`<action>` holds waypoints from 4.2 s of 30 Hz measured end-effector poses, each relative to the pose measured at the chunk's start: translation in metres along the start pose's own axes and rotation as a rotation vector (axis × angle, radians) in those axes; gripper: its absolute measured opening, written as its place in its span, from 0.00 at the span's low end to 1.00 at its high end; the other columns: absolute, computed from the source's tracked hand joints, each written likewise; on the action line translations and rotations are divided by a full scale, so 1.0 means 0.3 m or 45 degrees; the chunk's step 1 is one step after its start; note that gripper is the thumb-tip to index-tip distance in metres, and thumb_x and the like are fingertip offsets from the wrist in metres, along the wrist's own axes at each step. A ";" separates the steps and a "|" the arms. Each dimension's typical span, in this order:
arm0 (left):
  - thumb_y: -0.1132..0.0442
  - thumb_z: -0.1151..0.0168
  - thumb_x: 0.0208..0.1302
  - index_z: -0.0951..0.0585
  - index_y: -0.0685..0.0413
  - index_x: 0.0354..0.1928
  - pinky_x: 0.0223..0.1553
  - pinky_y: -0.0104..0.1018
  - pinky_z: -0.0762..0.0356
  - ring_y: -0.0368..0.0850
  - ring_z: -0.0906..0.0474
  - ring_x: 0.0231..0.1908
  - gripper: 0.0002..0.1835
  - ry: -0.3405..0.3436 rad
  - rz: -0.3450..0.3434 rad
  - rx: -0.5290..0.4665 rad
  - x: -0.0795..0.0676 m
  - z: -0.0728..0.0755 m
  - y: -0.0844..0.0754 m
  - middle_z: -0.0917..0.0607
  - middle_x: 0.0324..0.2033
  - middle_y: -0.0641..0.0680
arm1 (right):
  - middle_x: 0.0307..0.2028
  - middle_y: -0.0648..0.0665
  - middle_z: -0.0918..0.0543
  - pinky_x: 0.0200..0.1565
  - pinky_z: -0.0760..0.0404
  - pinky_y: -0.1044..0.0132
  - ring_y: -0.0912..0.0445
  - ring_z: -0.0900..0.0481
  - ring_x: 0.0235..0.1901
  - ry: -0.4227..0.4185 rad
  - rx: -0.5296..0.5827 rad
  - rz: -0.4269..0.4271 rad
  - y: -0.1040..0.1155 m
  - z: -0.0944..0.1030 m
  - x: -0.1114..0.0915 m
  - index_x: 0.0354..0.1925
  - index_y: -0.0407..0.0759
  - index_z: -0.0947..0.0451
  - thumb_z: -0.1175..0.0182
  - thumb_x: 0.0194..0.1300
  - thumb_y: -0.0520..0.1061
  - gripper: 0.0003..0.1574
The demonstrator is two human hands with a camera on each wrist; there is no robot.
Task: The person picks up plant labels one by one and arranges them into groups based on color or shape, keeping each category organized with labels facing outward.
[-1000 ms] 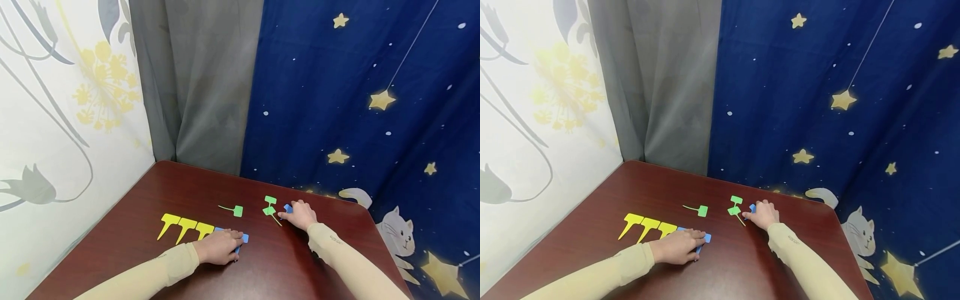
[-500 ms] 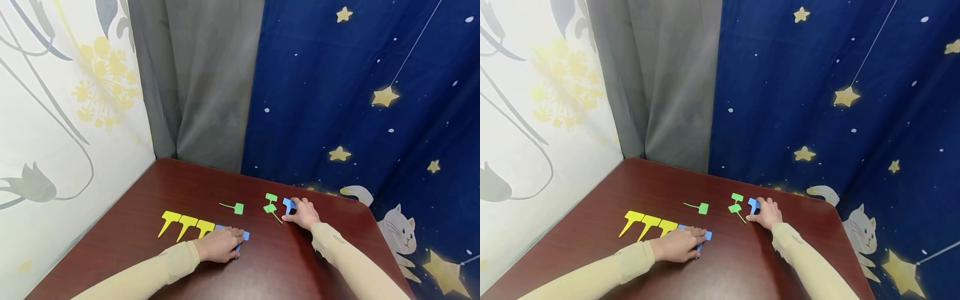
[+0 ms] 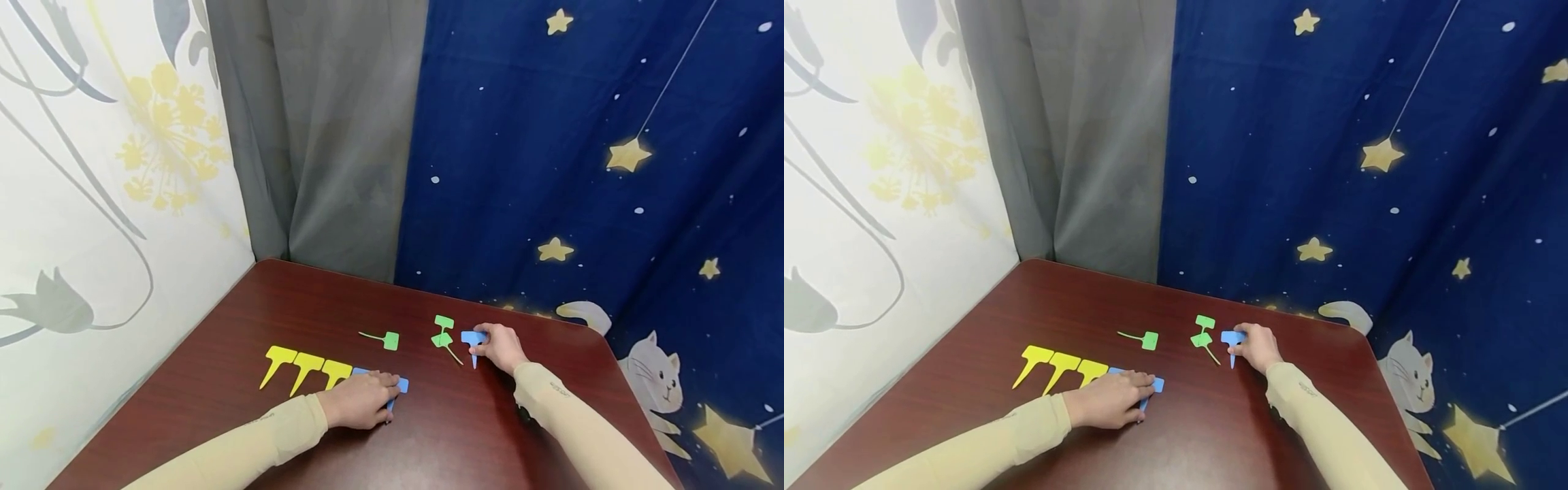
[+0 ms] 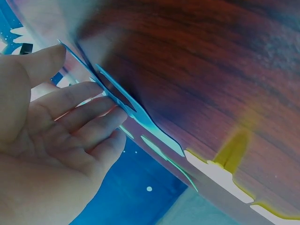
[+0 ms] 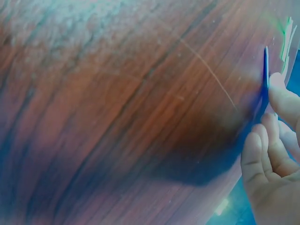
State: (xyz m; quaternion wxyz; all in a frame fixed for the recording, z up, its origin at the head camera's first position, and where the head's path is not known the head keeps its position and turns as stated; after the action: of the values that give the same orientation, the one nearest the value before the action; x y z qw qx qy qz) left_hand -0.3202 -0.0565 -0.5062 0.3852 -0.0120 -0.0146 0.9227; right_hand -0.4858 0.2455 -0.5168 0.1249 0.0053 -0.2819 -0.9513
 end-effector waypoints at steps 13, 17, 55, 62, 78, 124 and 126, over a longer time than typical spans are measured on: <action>0.47 0.38 0.71 0.21 0.55 0.65 0.66 0.39 0.32 0.46 0.30 0.67 0.27 0.017 -0.012 -0.006 0.003 0.007 -0.001 0.25 0.67 0.55 | 0.25 0.49 0.22 0.31 0.26 0.61 0.53 0.27 0.26 0.037 -0.080 0.072 -0.013 0.034 -0.012 0.50 0.39 0.15 0.27 0.61 0.42 0.19; 0.47 0.38 0.71 0.21 0.55 0.65 0.67 0.39 0.32 0.47 0.30 0.67 0.27 0.012 -0.004 -0.027 0.006 0.011 -0.002 0.25 0.67 0.55 | 0.25 0.50 0.22 0.32 0.26 0.61 0.54 0.27 0.26 0.068 -0.120 0.127 -0.003 0.052 -0.009 0.49 0.37 0.15 0.27 0.60 0.41 0.18; 0.48 0.41 0.73 0.24 0.55 0.68 0.64 0.40 0.28 0.50 0.29 0.66 0.28 -0.053 -0.045 0.004 -0.015 -0.005 0.006 0.26 0.67 0.57 | 0.70 0.37 0.32 0.66 0.52 0.25 0.38 0.49 0.75 -0.035 -0.267 0.362 0.139 0.013 -0.186 0.45 0.56 0.13 0.23 0.56 0.53 0.18; 0.48 0.44 0.75 0.24 0.55 0.68 0.66 0.44 0.32 0.50 0.31 0.68 0.27 -0.072 -0.049 -0.040 -0.015 -0.005 0.010 0.26 0.68 0.57 | 0.70 0.39 0.32 0.66 0.50 0.27 0.38 0.48 0.75 -0.011 -0.237 0.361 0.180 -0.020 -0.220 0.46 0.57 0.13 0.24 0.57 0.54 0.18; 0.48 0.43 0.74 0.23 0.55 0.67 0.68 0.43 0.34 0.48 0.32 0.68 0.27 -0.023 -0.039 -0.047 -0.018 -0.010 0.004 0.26 0.68 0.56 | 0.70 0.39 0.31 0.66 0.48 0.27 0.37 0.45 0.74 0.067 -0.244 0.503 0.292 -0.115 -0.314 0.46 0.56 0.13 0.24 0.57 0.56 0.18; 0.47 0.44 0.75 0.25 0.55 0.69 0.68 0.50 0.35 0.53 0.33 0.69 0.28 -0.055 0.025 -0.098 -0.071 0.031 0.065 0.27 0.68 0.57 | 0.37 0.55 0.16 0.37 0.20 0.61 0.59 0.20 0.36 0.018 -0.263 0.521 0.467 -0.150 -0.103 0.47 0.52 0.13 0.32 0.66 0.53 0.13; 0.48 0.43 0.74 0.24 0.55 0.68 0.68 0.51 0.35 0.54 0.32 0.69 0.28 -0.076 0.031 -0.110 -0.080 0.037 0.078 0.26 0.68 0.58 | 0.34 0.55 0.17 0.32 0.22 0.64 0.61 0.22 0.32 0.009 -0.289 0.520 0.486 -0.149 -0.071 0.46 0.53 0.13 0.32 0.66 0.52 0.12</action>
State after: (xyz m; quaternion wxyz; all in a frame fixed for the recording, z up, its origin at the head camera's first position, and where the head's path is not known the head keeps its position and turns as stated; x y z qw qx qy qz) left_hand -0.3202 -0.0902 -0.4958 0.3723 -0.0011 -0.0657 0.9258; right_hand -0.4273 0.1086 -0.4774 0.3155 -0.0627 -0.1681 -0.9318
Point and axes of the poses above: each hand's wrist, its own x-axis towards the middle knuckle, its own z-axis out of the back of the hand, y = z × x, the point moved 4 cm from there along x, towards the middle knuckle
